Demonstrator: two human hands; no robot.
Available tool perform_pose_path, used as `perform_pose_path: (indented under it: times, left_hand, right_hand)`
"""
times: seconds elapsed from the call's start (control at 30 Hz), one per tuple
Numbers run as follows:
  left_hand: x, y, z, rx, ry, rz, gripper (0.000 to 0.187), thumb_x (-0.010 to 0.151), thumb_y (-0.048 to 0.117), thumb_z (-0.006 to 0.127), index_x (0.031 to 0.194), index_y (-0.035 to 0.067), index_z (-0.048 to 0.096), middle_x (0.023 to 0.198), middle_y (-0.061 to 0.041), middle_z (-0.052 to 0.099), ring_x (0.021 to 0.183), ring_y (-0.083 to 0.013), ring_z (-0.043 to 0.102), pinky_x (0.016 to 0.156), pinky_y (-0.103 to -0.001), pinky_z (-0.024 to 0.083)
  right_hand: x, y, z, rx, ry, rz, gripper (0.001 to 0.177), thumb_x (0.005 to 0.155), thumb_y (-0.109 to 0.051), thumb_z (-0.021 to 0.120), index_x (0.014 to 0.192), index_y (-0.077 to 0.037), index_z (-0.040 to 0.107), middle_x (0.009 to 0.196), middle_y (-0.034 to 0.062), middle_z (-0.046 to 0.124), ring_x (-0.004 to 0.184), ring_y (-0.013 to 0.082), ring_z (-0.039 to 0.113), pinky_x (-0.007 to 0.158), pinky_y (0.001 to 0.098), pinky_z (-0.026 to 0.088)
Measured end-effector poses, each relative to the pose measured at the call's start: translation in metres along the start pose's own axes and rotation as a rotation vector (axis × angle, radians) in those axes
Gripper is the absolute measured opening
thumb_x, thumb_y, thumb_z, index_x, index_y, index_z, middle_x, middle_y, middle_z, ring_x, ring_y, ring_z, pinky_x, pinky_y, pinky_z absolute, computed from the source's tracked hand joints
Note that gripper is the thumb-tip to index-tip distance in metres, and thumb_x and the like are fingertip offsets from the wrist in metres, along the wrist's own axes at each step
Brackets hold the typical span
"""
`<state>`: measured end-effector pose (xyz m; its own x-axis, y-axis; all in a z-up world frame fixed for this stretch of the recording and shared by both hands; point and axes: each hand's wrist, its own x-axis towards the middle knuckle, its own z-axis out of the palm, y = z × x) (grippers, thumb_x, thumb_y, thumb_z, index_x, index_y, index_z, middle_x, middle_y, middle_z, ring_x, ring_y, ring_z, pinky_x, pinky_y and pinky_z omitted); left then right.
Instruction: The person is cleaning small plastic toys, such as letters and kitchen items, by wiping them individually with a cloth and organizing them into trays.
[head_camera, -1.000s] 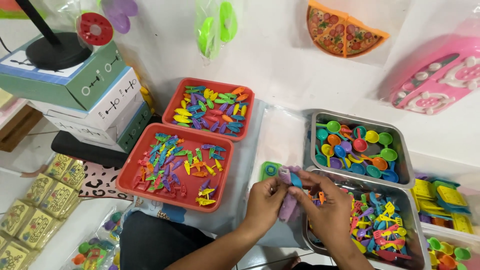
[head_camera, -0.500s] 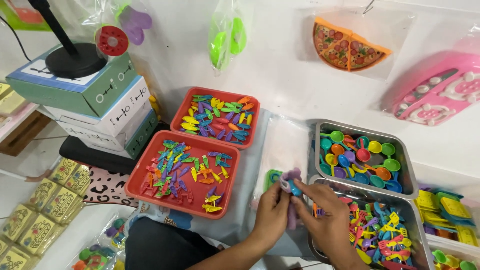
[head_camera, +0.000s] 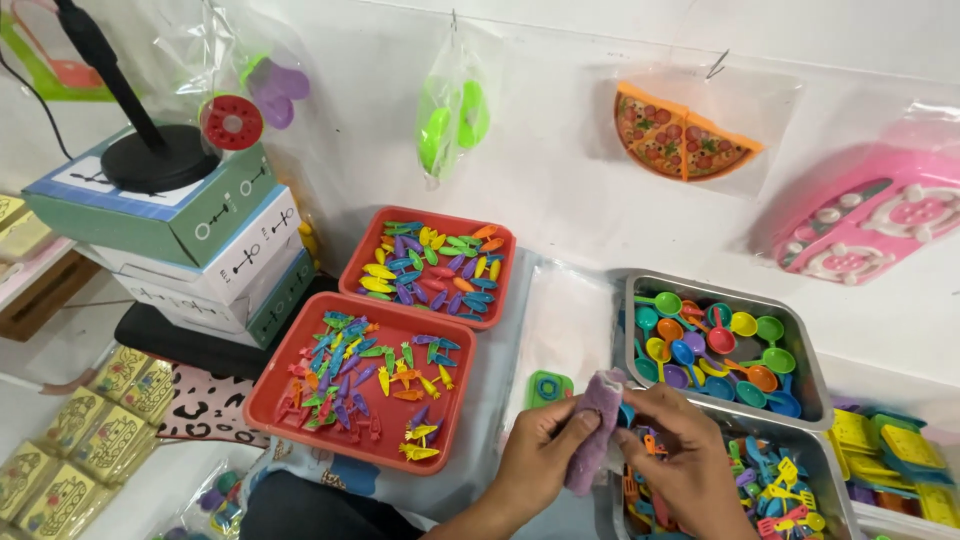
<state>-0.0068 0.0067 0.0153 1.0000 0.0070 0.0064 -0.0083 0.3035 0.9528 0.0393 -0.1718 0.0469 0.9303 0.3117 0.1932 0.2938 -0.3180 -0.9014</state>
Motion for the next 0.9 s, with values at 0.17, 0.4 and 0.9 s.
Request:
perform_pose_path:
  times: [0.17, 0.4, 0.9]
  left_hand:
    - [0.009, -0.035, -0.001, -0.135, 0.026, -0.058, 0.021, 0.104, 0.013, 0.058, 0.104, -0.001, 0.074, 0.075, 0.000, 0.063, 0.060, -0.0038, 0.047, 0.054, -0.020, 0.038]
    - [0.016, -0.046, -0.006, 0.063, 0.138, -0.066, 0.037, 0.085, 0.010, 0.073, 0.119, -0.004, 0.076, 0.099, -0.008, 0.081, 0.087, -0.0095, 0.072, 0.080, -0.021, 0.059]
    - [0.043, -0.117, -0.027, -0.118, 0.024, 0.059, 0.047, 0.092, 0.014, 0.069, 0.135, -0.005, 0.065, 0.117, -0.019, 0.082, 0.102, -0.0187, 0.079, 0.087, -0.027, 0.063]
  right_hand:
    - [0.002, 0.034, -0.011, 0.152, 0.017, 0.140, 0.048, 0.068, 0.017, 0.082, 0.113, -0.001, 0.077, 0.106, 0.0071, 0.075, 0.079, 0.0166, 0.063, 0.074, 0.0312, 0.056]
    - [0.006, 0.040, -0.009, -0.036, 0.004, 0.062, 0.049, 0.054, -0.001, 0.102, 0.097, -0.008, 0.079, 0.091, 0.0020, 0.081, 0.079, 0.0120, 0.073, 0.074, 0.0275, 0.063]
    - [0.007, 0.048, 0.007, -0.174, 0.108, -0.233, 0.051, 0.057, -0.020, 0.099, 0.106, -0.021, 0.086, 0.082, 0.0003, 0.091, 0.064, 0.0062, 0.085, 0.060, 0.0184, 0.070]
